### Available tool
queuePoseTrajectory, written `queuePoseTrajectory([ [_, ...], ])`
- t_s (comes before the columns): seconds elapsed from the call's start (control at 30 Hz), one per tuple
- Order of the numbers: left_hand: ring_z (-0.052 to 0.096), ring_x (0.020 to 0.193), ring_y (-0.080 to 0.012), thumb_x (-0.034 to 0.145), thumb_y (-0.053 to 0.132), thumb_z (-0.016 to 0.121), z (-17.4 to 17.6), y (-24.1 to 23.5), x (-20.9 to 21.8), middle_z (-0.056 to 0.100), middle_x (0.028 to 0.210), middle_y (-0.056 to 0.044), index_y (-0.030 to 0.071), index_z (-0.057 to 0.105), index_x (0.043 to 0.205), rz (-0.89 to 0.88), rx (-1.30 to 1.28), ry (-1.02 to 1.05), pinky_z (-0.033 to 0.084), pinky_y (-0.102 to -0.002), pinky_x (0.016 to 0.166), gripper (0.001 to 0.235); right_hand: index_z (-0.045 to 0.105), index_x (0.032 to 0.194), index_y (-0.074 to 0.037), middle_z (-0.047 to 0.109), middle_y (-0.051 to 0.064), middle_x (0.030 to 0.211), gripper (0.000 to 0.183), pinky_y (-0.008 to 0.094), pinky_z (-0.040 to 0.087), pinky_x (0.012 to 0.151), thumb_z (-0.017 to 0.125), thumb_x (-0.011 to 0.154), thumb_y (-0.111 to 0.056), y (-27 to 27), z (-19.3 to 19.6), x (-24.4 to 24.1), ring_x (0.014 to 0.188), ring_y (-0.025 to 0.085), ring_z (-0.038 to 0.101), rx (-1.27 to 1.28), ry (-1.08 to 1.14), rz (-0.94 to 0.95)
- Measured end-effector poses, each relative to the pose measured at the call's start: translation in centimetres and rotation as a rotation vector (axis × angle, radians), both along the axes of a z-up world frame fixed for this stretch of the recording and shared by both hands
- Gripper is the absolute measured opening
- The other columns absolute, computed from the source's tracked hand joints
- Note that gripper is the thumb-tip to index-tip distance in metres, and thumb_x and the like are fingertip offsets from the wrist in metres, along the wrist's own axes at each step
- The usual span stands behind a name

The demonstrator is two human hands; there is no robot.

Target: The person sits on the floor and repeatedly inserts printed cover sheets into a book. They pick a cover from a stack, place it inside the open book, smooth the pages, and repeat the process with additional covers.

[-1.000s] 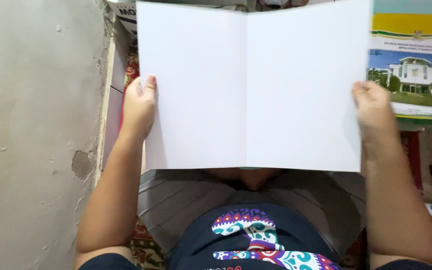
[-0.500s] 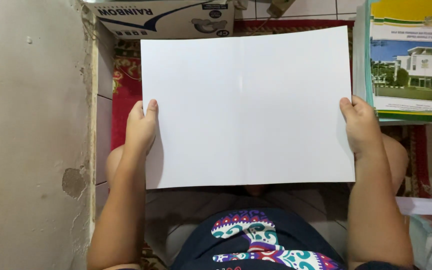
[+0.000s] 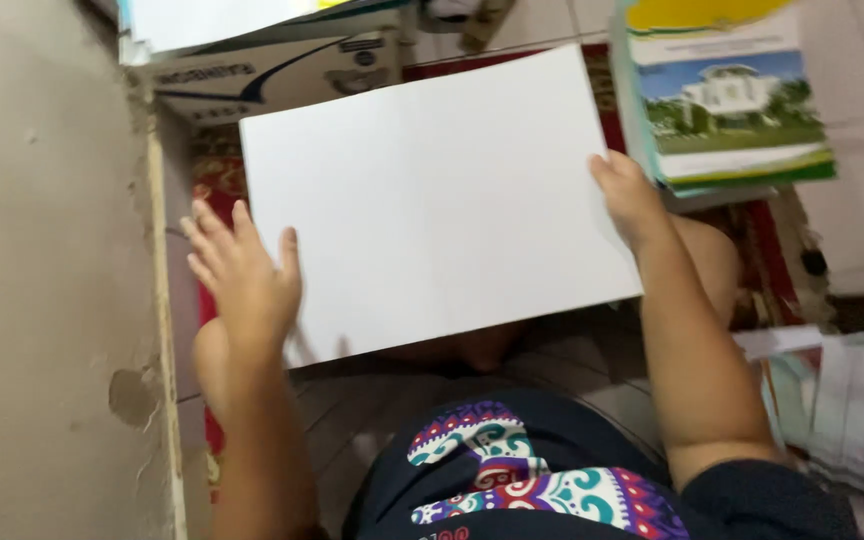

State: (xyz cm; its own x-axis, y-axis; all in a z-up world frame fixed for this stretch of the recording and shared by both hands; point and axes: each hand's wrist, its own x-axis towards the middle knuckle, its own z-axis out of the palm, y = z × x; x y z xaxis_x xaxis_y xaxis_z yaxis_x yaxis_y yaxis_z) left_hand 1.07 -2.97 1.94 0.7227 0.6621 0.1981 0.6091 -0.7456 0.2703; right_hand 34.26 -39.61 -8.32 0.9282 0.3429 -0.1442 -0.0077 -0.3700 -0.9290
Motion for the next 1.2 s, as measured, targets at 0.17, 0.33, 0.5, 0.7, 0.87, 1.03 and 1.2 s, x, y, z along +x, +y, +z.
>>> queuePoseTrajectory([
  [0.17,0.024,0.147,-0.0585,0.098,0.021,0.070,-1.3,-12.4,7.6,0.029,0.158,-0.041,-0.006,0.050,0.150,-0.525,-0.085,-0.299,0.024,-0.066,0.117,0.061,0.073,0.121,-0.013,0.073,0.004,0.095,0.030,0.036,0.056,0.084,0.064,0.105,-0.037,1.0,1.4,-1.3,0.085,0.014,0.068,0.008,0.084,-0.040],
  [0.33,0.030,0.149,-0.0541,0.093,0.030,0.069,-5.1,-14.4,10.0,0.040,0.156,-0.034,0.004,0.060,0.144,-0.639,0.006,-0.244,0.024,-0.061,0.121,0.057,0.070,0.121,-0.025,0.073,0.007,0.115,0.028,0.041,0.056,0.096,0.050,0.105,-0.033,-3.8,6.7,-3.2,0.108,0.026,0.073,-0.035,-0.027,-0.060],
  [0.5,0.037,0.147,-0.0492,0.094,0.026,0.066,-4.9,-13.8,9.6,0.044,0.156,-0.029,0.010,0.061,0.145,-0.615,-0.027,-0.197,0.025,-0.059,0.120,0.054,0.066,0.104,-0.013,0.069,0.009,0.085,0.017,0.047,0.056,0.073,0.077,0.093,-0.020,-14.5,-4.3,-1.4,0.084,0.032,0.071,-0.866,-0.995,-0.307],
  [0.7,0.039,0.147,-0.0473,0.092,0.023,0.068,-5.1,-13.8,10.0,0.046,0.156,-0.027,0.009,0.062,0.143,-0.595,-0.025,-0.192,0.026,-0.058,0.120,0.054,0.066,0.093,-0.012,0.065,0.004,0.084,0.006,0.040,0.055,0.078,0.069,0.096,-0.017,-13.1,-5.7,-3.9,0.084,0.027,0.069,-0.834,-0.895,-0.177],
  [0.87,0.040,0.148,-0.0432,0.097,0.022,0.062,-5.4,-13.8,10.0,0.044,0.158,-0.027,0.005,0.060,0.142,-0.541,-0.104,-0.252,0.025,-0.053,0.122,0.048,0.065,0.101,-0.009,0.063,0.010,0.095,0.023,0.043,0.054,0.084,0.081,0.088,-0.018,-12.4,-6.1,2.4,0.096,0.034,0.066,-0.678,-0.906,-0.151],
  [1.03,0.032,0.151,-0.0465,0.105,0.014,0.046,-3.2,-14.4,9.8,0.033,0.160,-0.032,-0.007,0.050,0.142,-0.546,-0.276,-0.317,0.024,-0.059,0.125,0.042,0.065,0.108,-0.003,0.057,0.015,0.110,0.053,0.045,0.050,0.086,0.091,0.083,-0.041,-11.1,-7.0,6.3,0.105,0.035,0.054,-0.916,-0.746,-0.108],
  [1.2,0.043,0.146,-0.0422,0.103,0.021,0.055,-5.2,-13.9,9.8,0.045,0.155,-0.028,-0.001,0.058,0.135,-0.508,-0.162,-0.364,0.028,-0.051,0.122,0.039,0.062,0.105,-0.004,0.058,0.013,0.101,0.049,0.045,0.056,0.082,0.093,0.076,-0.026,-11.7,-7.0,5.9,0.100,0.035,0.064,-0.815,-0.835,-0.141],
])
